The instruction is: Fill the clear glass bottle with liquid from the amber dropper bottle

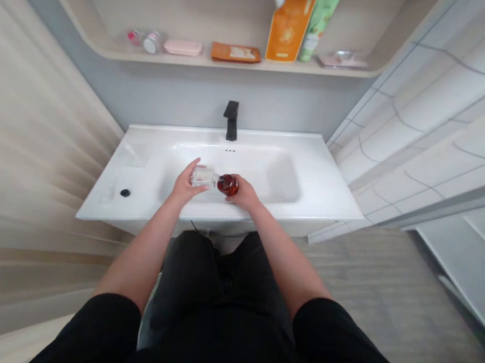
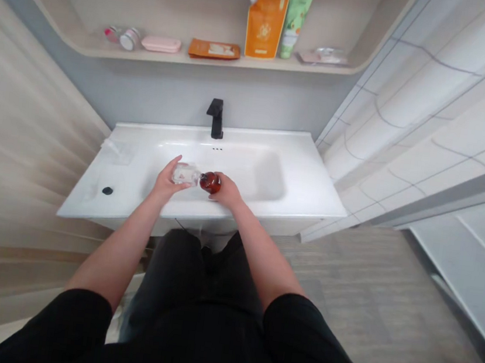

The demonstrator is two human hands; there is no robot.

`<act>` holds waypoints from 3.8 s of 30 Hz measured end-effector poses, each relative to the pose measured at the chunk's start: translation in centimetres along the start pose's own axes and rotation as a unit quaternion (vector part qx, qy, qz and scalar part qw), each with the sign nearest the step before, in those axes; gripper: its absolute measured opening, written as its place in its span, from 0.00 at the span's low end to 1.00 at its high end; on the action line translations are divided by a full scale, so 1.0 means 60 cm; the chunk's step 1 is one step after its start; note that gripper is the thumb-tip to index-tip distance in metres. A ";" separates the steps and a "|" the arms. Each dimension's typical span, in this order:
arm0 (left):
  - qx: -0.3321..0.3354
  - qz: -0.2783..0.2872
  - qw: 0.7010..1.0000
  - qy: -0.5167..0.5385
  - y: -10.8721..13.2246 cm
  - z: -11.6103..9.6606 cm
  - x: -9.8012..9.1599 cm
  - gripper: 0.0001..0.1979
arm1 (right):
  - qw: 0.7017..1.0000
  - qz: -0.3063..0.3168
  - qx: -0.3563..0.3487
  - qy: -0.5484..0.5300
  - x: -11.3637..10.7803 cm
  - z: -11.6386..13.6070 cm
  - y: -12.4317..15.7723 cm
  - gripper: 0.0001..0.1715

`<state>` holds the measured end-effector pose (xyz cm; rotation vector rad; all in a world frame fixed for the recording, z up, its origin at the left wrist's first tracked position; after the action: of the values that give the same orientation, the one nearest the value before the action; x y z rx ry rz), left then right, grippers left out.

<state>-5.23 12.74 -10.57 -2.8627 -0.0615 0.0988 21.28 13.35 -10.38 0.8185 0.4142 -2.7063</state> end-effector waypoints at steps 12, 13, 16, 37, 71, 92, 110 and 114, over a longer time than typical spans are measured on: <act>0.002 -0.006 1.000 -0.005 0.000 -0.001 -0.002 0.61 | 1.000 0.003 -0.002 -0.005 0.000 0.001 -0.001 0.48; 0.001 -0.006 1.000 -0.007 0.000 -0.001 -0.002 0.61 | 1.000 0.002 -0.003 -0.002 -0.001 0.001 -0.001 0.49; -0.005 -0.003 1.000 -0.010 0.001 0.000 -0.002 0.61 | 1.000 0.005 -0.003 0.006 0.000 0.001 -0.001 0.49; 0.023 0.001 0.999 -0.022 -0.003 -0.004 -0.006 0.58 | 1.000 -0.001 -0.008 0.010 0.001 -0.002 -0.002 0.52; 0.024 0.048 0.992 -0.118 -0.018 -0.031 -0.011 0.60 | 1.000 -0.009 -0.013 0.001 0.000 -0.003 -0.003 0.50; 0.008 0.066 0.988 -0.142 -0.028 -0.068 -0.009 0.59 | 1.000 -0.021 -0.014 -0.008 -0.003 0.002 0.001 0.51; -0.002 0.082 0.976 -0.204 -0.039 -0.108 -0.005 0.57 | 0.999 -0.025 -0.018 -0.019 -0.007 0.008 0.002 0.48; -0.007 0.086 0.971 -0.221 -0.040 -0.114 -0.005 0.58 | 0.999 -0.026 -0.015 -0.015 -0.008 0.007 0.002 0.48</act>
<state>-5.08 13.21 -3.33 -2.7960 0.0990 0.7700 21.50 13.18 -9.82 0.7684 0.4739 -2.7495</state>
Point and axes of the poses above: each hand's wrist, its own y-axis away from the middle knuckle, its own x-axis out of the palm, z = x × y, the point moved 4 cm from there along -y, towards the middle knuckle, and after that the axes turned 3 degrees about -x, right-handed, at the moved point
